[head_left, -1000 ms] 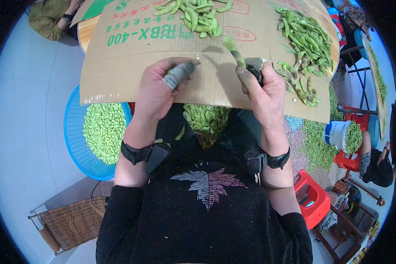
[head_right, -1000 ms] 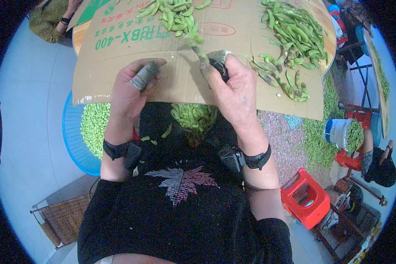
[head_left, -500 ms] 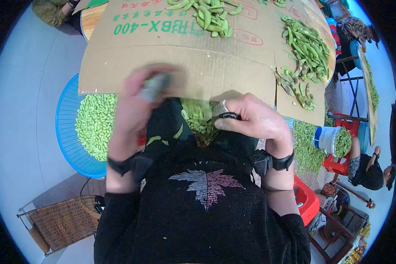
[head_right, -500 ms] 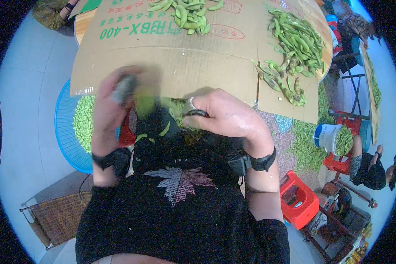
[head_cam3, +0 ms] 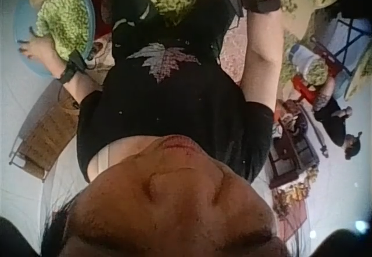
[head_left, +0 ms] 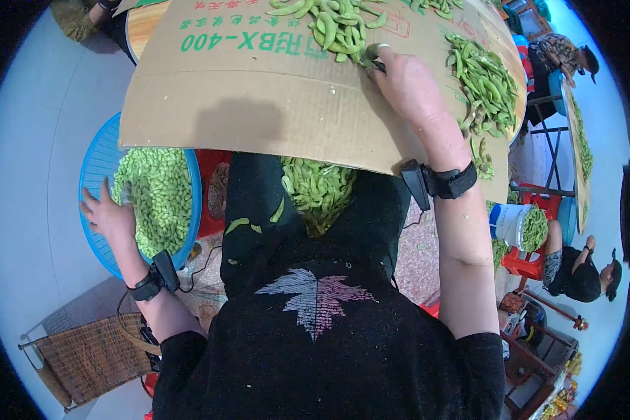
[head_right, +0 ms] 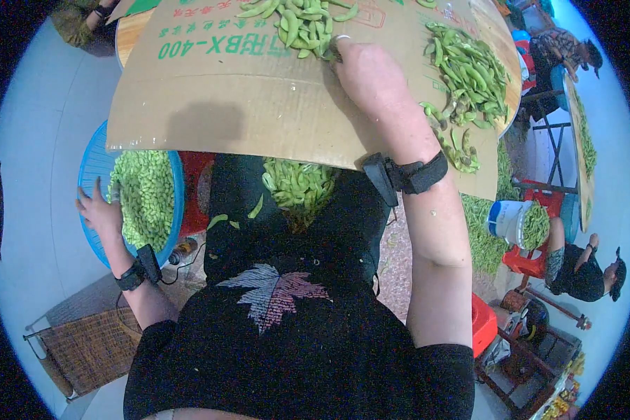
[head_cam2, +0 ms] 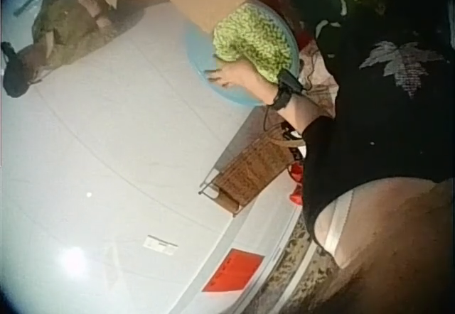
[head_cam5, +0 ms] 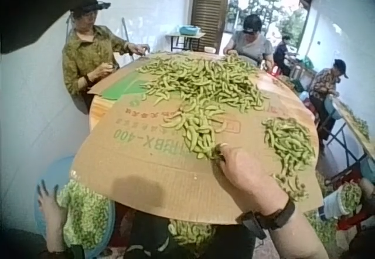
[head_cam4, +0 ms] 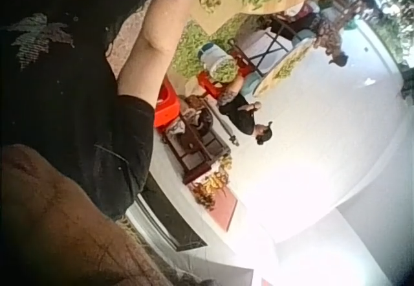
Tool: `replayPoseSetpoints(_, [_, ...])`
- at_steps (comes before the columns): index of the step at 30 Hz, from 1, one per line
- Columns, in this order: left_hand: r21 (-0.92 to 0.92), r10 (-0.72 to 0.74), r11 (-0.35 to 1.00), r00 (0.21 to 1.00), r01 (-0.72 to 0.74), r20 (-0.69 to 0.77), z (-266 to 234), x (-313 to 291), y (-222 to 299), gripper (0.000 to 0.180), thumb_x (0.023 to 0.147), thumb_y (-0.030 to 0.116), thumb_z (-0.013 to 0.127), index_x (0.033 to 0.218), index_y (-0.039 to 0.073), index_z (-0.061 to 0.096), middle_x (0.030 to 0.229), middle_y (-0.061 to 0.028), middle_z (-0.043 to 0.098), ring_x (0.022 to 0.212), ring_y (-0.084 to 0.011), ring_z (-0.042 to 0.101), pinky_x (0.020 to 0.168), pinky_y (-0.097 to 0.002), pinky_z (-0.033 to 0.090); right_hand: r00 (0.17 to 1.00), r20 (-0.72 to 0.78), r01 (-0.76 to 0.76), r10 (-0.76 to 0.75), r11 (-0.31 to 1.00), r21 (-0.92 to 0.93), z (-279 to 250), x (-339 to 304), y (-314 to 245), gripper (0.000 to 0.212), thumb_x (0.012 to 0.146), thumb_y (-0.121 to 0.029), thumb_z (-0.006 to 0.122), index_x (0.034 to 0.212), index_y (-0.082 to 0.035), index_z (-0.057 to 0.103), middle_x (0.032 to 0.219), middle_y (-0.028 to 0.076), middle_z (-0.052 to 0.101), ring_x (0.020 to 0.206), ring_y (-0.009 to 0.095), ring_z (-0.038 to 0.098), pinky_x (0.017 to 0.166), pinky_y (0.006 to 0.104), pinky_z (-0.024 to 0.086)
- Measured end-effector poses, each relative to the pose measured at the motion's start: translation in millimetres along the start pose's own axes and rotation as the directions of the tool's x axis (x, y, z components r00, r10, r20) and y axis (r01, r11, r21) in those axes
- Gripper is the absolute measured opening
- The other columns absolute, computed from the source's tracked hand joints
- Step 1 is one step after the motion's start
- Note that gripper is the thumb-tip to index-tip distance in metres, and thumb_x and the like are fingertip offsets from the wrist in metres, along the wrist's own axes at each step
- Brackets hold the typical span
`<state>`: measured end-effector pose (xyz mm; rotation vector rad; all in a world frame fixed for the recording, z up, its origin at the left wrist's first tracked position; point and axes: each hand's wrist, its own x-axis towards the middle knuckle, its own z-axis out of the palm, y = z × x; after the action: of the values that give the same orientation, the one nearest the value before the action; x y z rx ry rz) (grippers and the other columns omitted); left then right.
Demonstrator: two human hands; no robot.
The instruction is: Peeling soybeans from their pods by hand and placing them into a blue basket.
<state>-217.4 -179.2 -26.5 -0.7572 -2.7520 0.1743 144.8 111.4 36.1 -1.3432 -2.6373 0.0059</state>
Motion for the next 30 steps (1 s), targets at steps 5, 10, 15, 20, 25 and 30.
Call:
replayPoseSetpoints(5, [-0.162, 0.066, 0.967, 0.81, -0.196, -0.583, -42.4, 10.1, 31.4, 0.044, 0.079, 0.035, 0.065, 0.118, 0.018, 0.056, 0.135, -0.0197, 0.034, 0.124, -0.0409, 0.031, 0.095, -0.0536, 0.032, 0.999, -0.02, 0.04, -0.04, 0.999, 0.002, -4.0, -0.6, -1.5, 0.018, 0.081, -0.019, 0.052, 0.082, -0.002, 0.055, 0.076, 0.022, 0.06, 0.076, 0.038, 0.059, 0.067, 0.0458, 0.048])
replayPoseSetpoints(10, [-0.58, 0.235, 0.398, 0.69, -0.711, -0.685, -102.9, -36.1, 140.2, 0.034, 0.074, 0.013, 0.069, 0.108, 0.008, 0.062, 0.121, -0.0151, 0.051, 0.106, -0.0298, 0.051, 0.089, -0.0382, 0.042, 0.963, -0.005, -0.17, 0.269, 0.625, 0.762, -8.3, -30.0, 2.0, 0.021, 0.086, -0.017, 0.054, 0.071, -0.003, 0.054, 0.056, 0.006, 0.055, 0.05, 0.019, 0.055, 0.047, 0.0318, 0.044])
replayPoseSetpoints(15, [-0.477, 0.532, -0.295, 0.273, -0.828, -0.802, -117.1, -69.3, 231.8, 0.043, 0.062, -0.001, 0.061, 0.104, 0.007, 0.064, 0.114, -0.009, 0.056, 0.09, -0.0245, 0.056, 0.077, -0.0335, 0.048, 0.814, 0.573, -0.459, 0.095, -0.501, 0.734, -22.1, -59.3, -28.6, 0.019, 0.091, -0.017, 0.05, 0.073, -0.009, 0.051, 0.049, -0.006, 0.038, 0.035, 0.004, 0.029, 0.032, 0.0176, 0.02])
replayPoseSetpoints(20, [-0.443, 0.493, -0.388, 0.224, -0.808, -0.841, -113.6, -71.9, 261.0, 0.032, 0.067, 0.006, 0.066, 0.099, 0.009, 0.066, 0.102, -0.0087, 0.062, 0.085, -0.0268, 0.06, 0.077, -0.0341, 0.05, 0.833, 0.542, -0.448, 0.106, -0.446, 0.775, -26.0, -71.6, -21.0, 0.018, 0.093, -0.017, 0.046, 0.084, -0.005, 0.056, 0.051, -0.006, 0.039, 0.038, 0.003, 0.028, 0.033, 0.0173, 0.019])
replayPoseSetpoints(25, [-0.914, 0.664, -0.343, 0.632, -0.216, -0.399, -125.6, -82.3, 268.7, 0.021, 0.073, -0.004, 0.059, 0.091, 0.004, 0.065, 0.093, -0.006, 0.063, 0.075, -0.0138, 0.058, 0.065, -0.0263, 0.047, 0.88, 0.464, -0.411, 0.1, -0.327, 0.851, -12.6, -73.0, -9.8, 0.019, 0.095, -0.02, 0.043, 0.093, -0.005, 0.055, 0.055, -0.006, 0.038, 0.042, 0.003, 0.028, 0.037, 0.0182, 0.021])
replayPoseSetpoints(30, [-0.752, 0.75, -0.475, 0.657, 0.457, -0.075, -111.4, -82.4, 281.2, 0.014, 0.078, -0.003, 0.059, 0.091, 0.003, 0.061, 0.082, 0.002, 0.06, 0.077, -0.0056, 0.054, 0.069, -0.0213, 0.044, 0.931, 0.364, -0.351, 0.017, -0.23, 0.908, -8.9, -78.4, -15.8, 0.025, 0.097, -0.024, 0.036, 0.1, -0.004, 0.051, 0.057, -0.006, 0.037, 0.049, 0.002, 0.029, 0.044, 0.0174, 0.023])
